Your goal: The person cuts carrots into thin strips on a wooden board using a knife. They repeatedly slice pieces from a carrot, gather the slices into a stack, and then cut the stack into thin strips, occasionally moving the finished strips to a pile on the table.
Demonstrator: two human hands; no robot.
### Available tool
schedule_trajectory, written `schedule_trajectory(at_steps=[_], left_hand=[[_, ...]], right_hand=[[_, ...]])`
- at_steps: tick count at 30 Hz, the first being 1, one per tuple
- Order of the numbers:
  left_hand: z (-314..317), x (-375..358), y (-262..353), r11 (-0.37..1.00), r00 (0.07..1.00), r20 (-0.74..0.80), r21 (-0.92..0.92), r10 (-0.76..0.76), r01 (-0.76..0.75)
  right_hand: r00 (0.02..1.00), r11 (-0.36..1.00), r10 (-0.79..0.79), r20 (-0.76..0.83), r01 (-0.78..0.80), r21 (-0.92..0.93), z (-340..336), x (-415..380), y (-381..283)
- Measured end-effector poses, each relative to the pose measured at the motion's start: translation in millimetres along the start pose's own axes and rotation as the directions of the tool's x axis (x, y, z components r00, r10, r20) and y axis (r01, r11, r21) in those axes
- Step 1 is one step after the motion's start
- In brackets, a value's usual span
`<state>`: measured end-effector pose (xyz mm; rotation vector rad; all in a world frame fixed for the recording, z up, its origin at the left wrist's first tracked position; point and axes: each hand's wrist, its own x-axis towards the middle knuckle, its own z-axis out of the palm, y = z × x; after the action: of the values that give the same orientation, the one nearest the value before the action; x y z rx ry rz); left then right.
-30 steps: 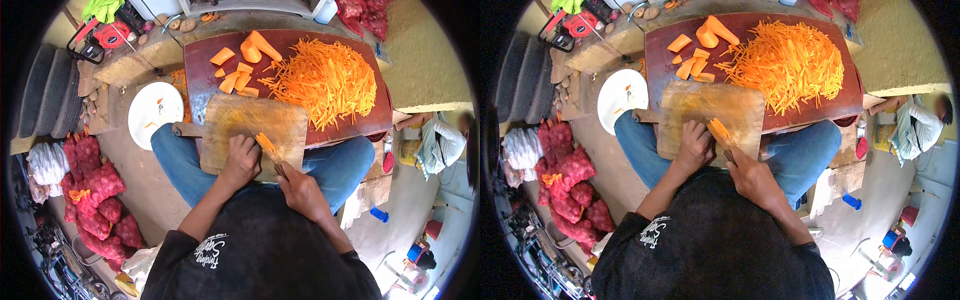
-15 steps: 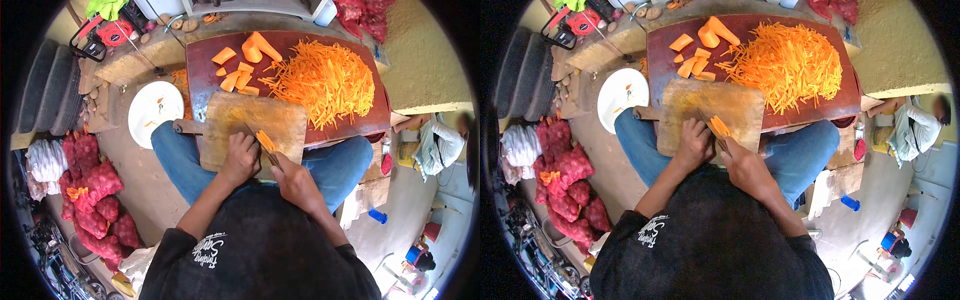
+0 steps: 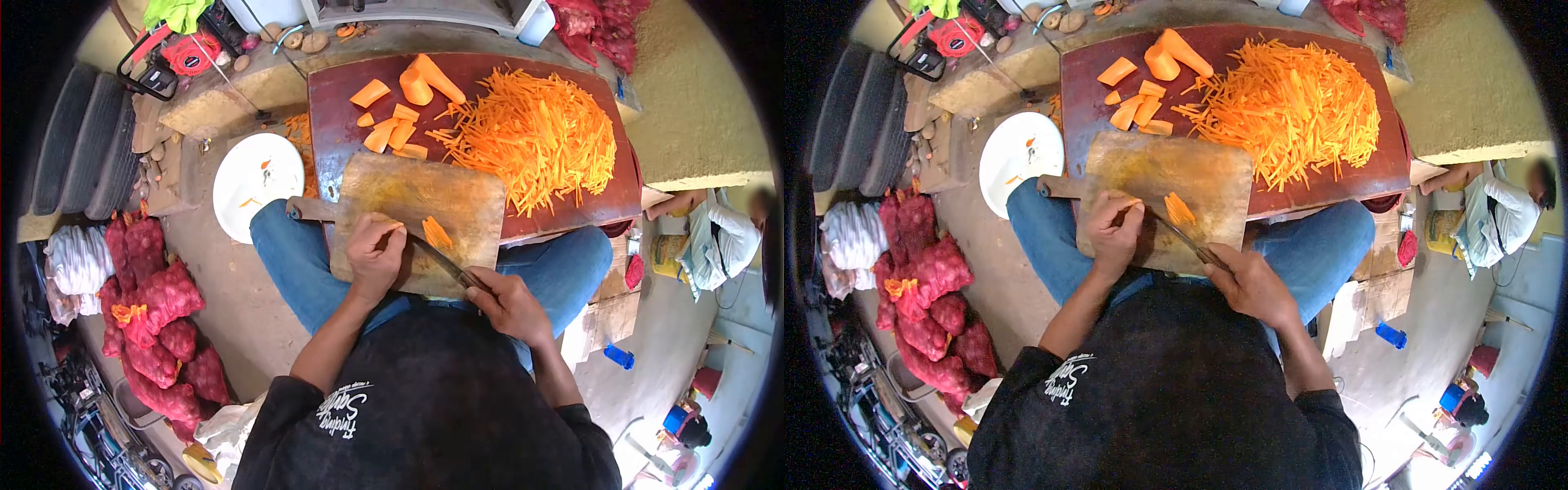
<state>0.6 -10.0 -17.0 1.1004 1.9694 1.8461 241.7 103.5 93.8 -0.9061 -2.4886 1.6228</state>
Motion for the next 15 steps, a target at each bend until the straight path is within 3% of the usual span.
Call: schedule_trajectory(at_steps=[4,8,10,11,14,15], left_hand=[[-4.8,5.6,4.8,0.996,0.995,0.032,0.011,-0.093,0.093],[-2.7,14.9,6.9,0.989,0.983,0.119,0.05,-0.141,0.136],[-4.2,27.3,7.6,0.99,0.981,0.159,0.104,-0.113,0.097],[-4.8,37.7,6.4,0.989,0.979,0.181,0.131,-0.097,0.074],[-5.7,87.8,-16.6,0.9,0.946,0.224,0.317,0.234,-0.298],[-4.4,103.0,-16.0,0.896,0.959,0.227,0.371,0.168,-0.244]], right_hand=[[1.0,0.995,-0.02,-0.018,0.018,-0.099,-23.2,25.7,22.5],[0.945,0.982,-0.116,-0.306,0.063,-0.178,-56.4,66.0,42.5],[0.874,0.935,-0.242,-0.42,0.095,-0.341,-70.4,84.6,46.8],[0.88,0.951,-0.194,-0.433,0.06,-0.304,-73.7,84.8,47.2],[0.891,0.984,-0.076,-0.447,-0.005,-0.177,-80.0,77.9,15.1],[0.876,0.981,-0.144,-0.461,0.064,-0.184,-72.0,74.8,18.4]])
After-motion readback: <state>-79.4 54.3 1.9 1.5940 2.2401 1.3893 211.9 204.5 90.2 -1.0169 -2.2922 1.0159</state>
